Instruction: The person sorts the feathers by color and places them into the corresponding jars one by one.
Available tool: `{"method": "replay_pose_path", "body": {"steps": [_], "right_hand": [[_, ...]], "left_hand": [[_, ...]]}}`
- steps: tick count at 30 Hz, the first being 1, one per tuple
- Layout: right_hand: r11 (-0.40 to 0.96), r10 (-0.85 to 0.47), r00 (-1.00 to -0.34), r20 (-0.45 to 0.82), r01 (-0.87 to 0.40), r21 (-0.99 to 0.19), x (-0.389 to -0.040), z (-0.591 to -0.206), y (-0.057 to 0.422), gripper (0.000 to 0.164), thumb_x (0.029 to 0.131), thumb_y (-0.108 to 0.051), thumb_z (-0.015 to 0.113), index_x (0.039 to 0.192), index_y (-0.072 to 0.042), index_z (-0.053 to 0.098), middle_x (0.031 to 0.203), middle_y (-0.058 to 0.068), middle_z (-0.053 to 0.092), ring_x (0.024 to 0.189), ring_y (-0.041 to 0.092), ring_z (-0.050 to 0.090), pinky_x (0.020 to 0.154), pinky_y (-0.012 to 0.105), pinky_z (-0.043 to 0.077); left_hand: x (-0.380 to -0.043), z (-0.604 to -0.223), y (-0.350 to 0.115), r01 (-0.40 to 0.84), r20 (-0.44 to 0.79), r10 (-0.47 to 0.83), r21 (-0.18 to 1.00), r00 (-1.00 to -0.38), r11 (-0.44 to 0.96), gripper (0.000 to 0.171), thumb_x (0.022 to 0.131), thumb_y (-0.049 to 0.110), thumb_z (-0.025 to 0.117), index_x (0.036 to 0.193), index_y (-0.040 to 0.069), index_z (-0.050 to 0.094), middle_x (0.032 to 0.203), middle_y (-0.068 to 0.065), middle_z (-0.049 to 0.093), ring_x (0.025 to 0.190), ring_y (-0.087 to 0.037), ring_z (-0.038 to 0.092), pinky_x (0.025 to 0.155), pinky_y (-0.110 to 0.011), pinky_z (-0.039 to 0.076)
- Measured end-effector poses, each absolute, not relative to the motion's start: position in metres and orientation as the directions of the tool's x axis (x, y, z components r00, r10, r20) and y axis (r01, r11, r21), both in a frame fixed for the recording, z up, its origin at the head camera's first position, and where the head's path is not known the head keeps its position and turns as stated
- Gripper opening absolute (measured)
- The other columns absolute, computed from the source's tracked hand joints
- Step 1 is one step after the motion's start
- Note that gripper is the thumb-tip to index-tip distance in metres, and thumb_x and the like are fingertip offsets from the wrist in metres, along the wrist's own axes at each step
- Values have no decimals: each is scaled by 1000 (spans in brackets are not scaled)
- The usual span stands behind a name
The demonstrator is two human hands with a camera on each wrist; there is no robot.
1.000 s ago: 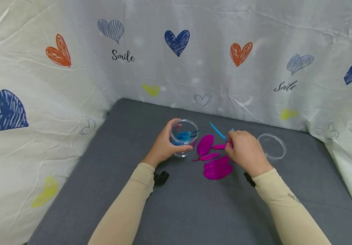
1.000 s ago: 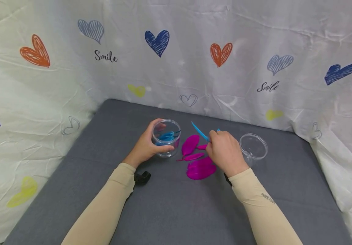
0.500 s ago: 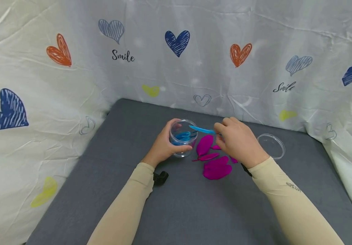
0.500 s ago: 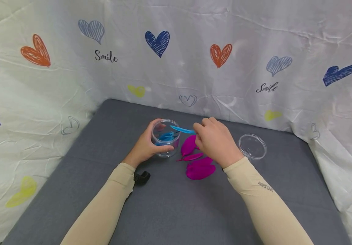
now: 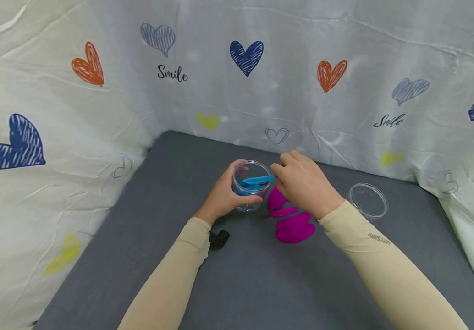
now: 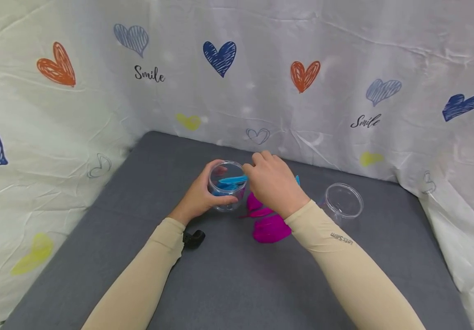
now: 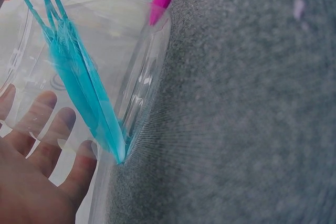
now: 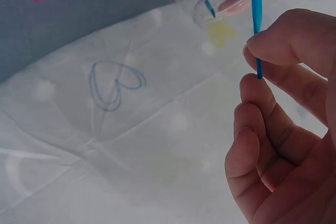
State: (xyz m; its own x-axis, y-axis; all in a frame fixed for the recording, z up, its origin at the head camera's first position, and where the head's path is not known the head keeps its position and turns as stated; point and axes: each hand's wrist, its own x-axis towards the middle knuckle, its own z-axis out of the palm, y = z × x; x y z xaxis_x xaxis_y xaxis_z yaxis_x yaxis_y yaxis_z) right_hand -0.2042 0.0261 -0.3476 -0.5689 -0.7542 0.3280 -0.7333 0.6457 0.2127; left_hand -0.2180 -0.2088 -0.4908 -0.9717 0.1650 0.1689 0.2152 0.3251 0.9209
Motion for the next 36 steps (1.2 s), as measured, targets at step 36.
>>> {"method": "replay_pose_path", "body": {"steps": [36], "right_hand": [[663,-715,-592,372,-743,94,-206,-369,22,14,94,-4,75,108,-9,77,88,5,60,79,22,51,67,32,51]], "left_hand": [[-216,-491,-210,219,173,180,935,-969,281,105,78,46,98,161,45,34,162,-2,50,145,-27,51,118,-55,50]]}}
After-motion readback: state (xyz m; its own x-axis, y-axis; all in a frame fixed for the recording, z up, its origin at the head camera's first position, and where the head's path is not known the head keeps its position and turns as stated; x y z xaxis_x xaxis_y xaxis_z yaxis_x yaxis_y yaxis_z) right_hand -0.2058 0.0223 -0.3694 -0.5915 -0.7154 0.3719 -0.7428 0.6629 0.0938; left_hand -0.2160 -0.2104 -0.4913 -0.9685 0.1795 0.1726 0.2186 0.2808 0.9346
